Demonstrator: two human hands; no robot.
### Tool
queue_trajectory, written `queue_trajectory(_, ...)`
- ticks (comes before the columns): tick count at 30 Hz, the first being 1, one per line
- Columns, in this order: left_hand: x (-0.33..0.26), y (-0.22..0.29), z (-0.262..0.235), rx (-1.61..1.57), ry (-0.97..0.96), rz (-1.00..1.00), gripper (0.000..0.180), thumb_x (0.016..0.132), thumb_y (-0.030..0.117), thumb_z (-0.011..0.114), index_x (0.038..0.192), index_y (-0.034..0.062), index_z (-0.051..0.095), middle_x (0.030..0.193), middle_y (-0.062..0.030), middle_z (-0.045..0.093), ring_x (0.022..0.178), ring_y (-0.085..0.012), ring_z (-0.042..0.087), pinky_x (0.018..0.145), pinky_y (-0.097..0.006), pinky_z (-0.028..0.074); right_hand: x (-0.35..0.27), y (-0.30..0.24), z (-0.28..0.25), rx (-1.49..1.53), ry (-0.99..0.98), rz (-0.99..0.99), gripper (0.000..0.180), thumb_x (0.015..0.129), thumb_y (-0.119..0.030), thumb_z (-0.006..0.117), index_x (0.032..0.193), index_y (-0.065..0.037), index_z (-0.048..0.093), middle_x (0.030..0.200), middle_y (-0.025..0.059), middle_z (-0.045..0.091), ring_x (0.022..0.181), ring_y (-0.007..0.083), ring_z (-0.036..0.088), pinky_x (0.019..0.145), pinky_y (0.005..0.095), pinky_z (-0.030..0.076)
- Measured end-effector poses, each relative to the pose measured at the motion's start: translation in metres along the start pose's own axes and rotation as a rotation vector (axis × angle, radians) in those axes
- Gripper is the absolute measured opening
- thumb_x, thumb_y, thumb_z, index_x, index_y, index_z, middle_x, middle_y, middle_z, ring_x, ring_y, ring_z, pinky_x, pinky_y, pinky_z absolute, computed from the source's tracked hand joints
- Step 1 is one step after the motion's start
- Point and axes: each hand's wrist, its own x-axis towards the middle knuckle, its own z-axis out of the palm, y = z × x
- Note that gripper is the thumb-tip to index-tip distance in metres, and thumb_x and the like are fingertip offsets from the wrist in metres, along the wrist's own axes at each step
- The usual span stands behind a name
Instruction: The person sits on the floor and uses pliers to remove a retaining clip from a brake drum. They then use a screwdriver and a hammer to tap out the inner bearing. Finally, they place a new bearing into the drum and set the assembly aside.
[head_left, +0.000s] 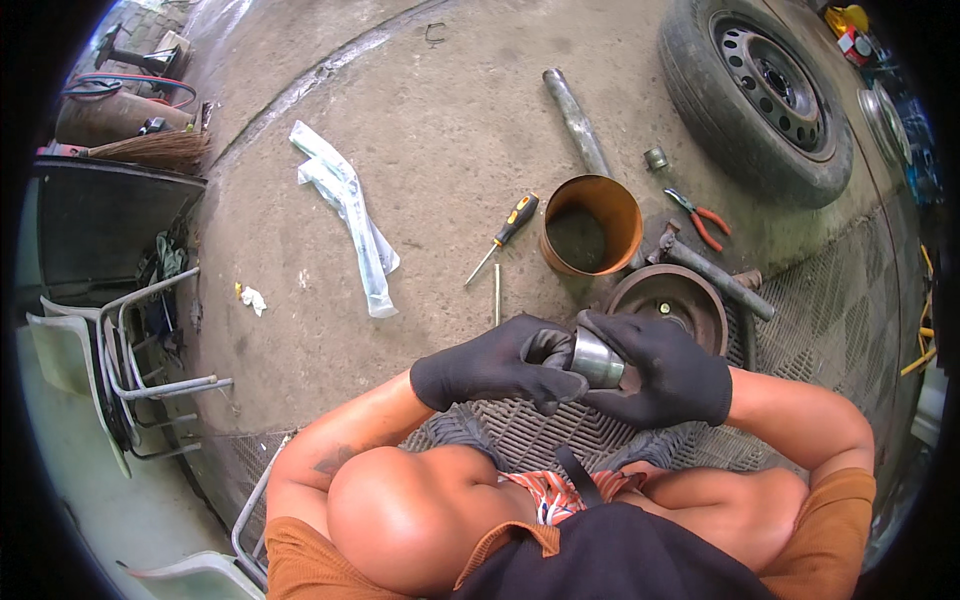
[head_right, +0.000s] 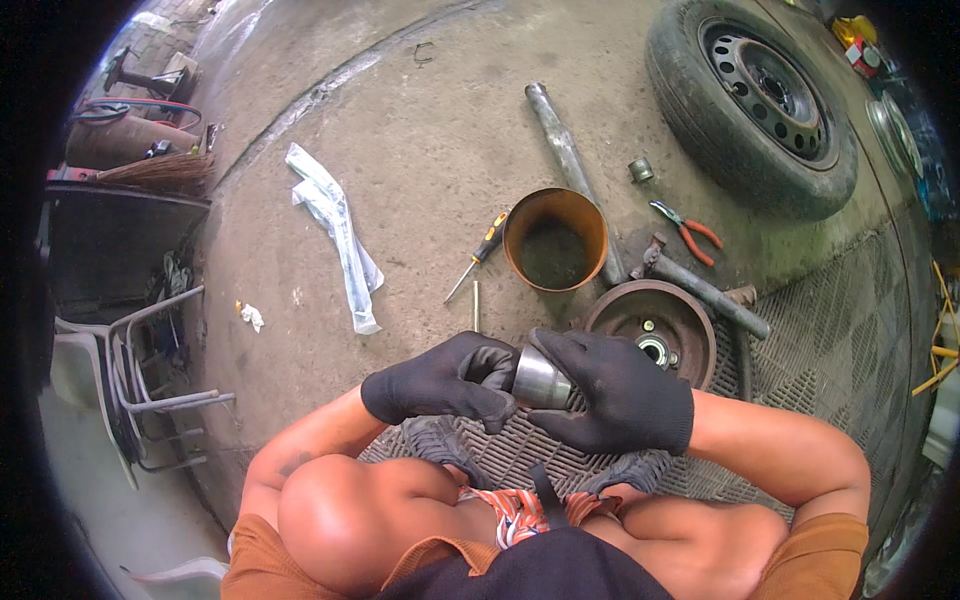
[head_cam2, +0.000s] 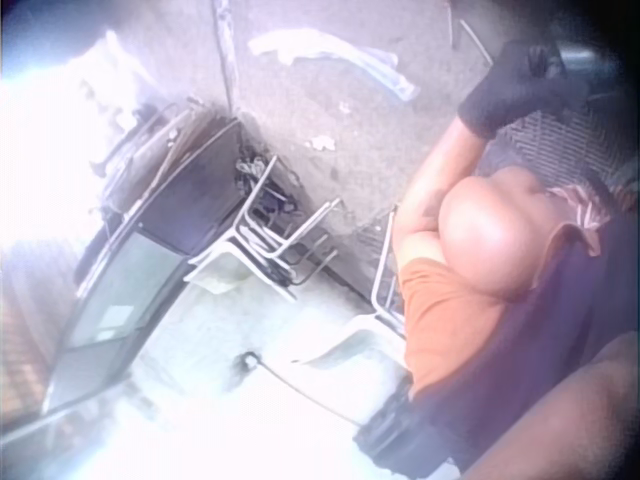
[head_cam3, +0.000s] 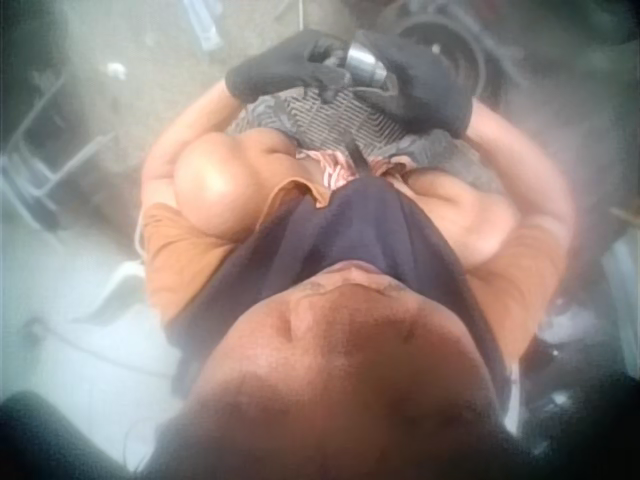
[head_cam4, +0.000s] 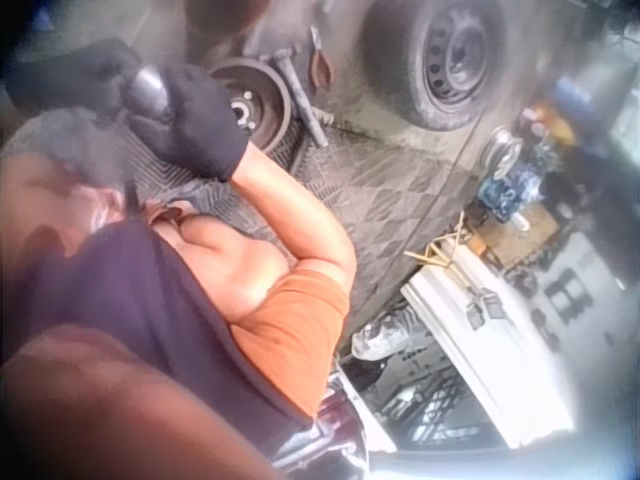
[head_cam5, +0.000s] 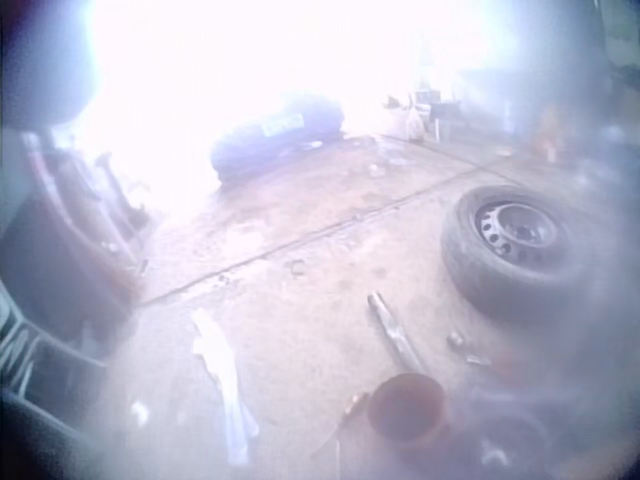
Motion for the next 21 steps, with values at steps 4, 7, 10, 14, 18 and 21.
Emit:
queue_trajectory(4, -0.002, -0.003, -0.007, -0.027, 0.013, 0.006, 0.04, 0.085, 0.017, 0.08, 0.07, 0.0099, 0.044, 0.068, 0.0018, 0.05, 0.064, -0.007, 0.055, 0.057, -0.025, 0.046, -0.004, 0.005, 0.0, -0.003, 0.015, -0.01, 0.07, 0.075, -0.025, 0.084, 0.129, 0.007, 0.053, 0.103, 0.027, 0.066, 0.087, 0.0424, 0.068, 0.075, 0.0449, 0.055)
queue_trajectory(7, 0.0, -0.007, -0.009, -0.043, -0.011, 0.028, 0.039, 0.085, 0.018, 0.08, 0.07, 0.0097, 0.045, 0.069, 0.0001, 0.053, 0.064, -0.0087, 0.057, 0.057, -0.026, 0.048, -0.003, 0.006, 0.0, -0.016, -0.002, 0.005, 0.071, 0.074, -0.026, 0.084, 0.13, 0.007, 0.054, 0.104, 0.0265, 0.066, 0.088, 0.042, 0.068, 0.075, 0.0447, 0.055)
queue_trajectory(10, 0.002, -0.005, -0.01, 0.006, 0.014, 0.006, 0.04, 0.09, 0.019, 0.076, 0.069, 0.0103, 0.044, 0.069, 0.0007, 0.054, 0.065, -0.007, 0.058, 0.056, -0.024, 0.049, 0.003, 0.006, -0.001, 0.002, -0.049, 0.057, 0.071, 0.074, -0.026, 0.083, 0.131, 0.006, 0.054, 0.105, 0.0265, 0.066, 0.09, 0.0418, 0.068, 0.076, 0.0446, 0.055)
queue_trajectory(14, -0.003, -0.007, -0.009, -0.055, 0.02, 0.031, 0.041, 0.093, 0.018, 0.074, 0.068, 0.0102, 0.043, 0.068, 0.0014, 0.054, 0.065, -0.0051, 0.058, 0.057, -0.022, 0.05, -0.003, 0.01, -0.004, -0.021, -0.033, 0.035, 0.07, 0.075, -0.026, 0.083, 0.13, 0.006, 0.054, 0.105, 0.0262, 0.066, 0.092, 0.0413, 0.068, 0.077, 0.0443, 0.055)
queue_trajectory(18, 0.003, -0.01, -0.008, -0.014, -0.021, 0.014, 0.04, 0.092, 0.018, 0.075, 0.068, 0.0098, 0.044, 0.069, 0.0004, 0.056, 0.066, -0.0052, 0.059, 0.057, -0.022, 0.05, -0.002, 0.01, 0.002, 0.004, -0.055, 0.01, 0.071, 0.075, -0.025, 0.083, 0.132, 0.005, 0.052, 0.104, 0.0258, 0.066, 0.091, 0.0414, 0.067, 0.077, 0.0444, 0.055)
queue_trajectory(21, -0.001, -0.009, -0.012, -0.004, -0.017, -0.031, 0.039, 0.09, 0.016, 0.076, 0.068, 0.0096, 0.044, 0.07, -0.0007, 0.057, 0.066, -0.0065, 0.059, 0.057, -0.023, 0.049, -0.004, 0.008, -0.001, 0.011, -0.078, 0.025, 0.072, 0.075, -0.025, 0.083, 0.132, 0.006, 0.052, 0.103, 0.0258, 0.066, 0.091, 0.0417, 0.067, 0.077, 0.0447, 0.055)
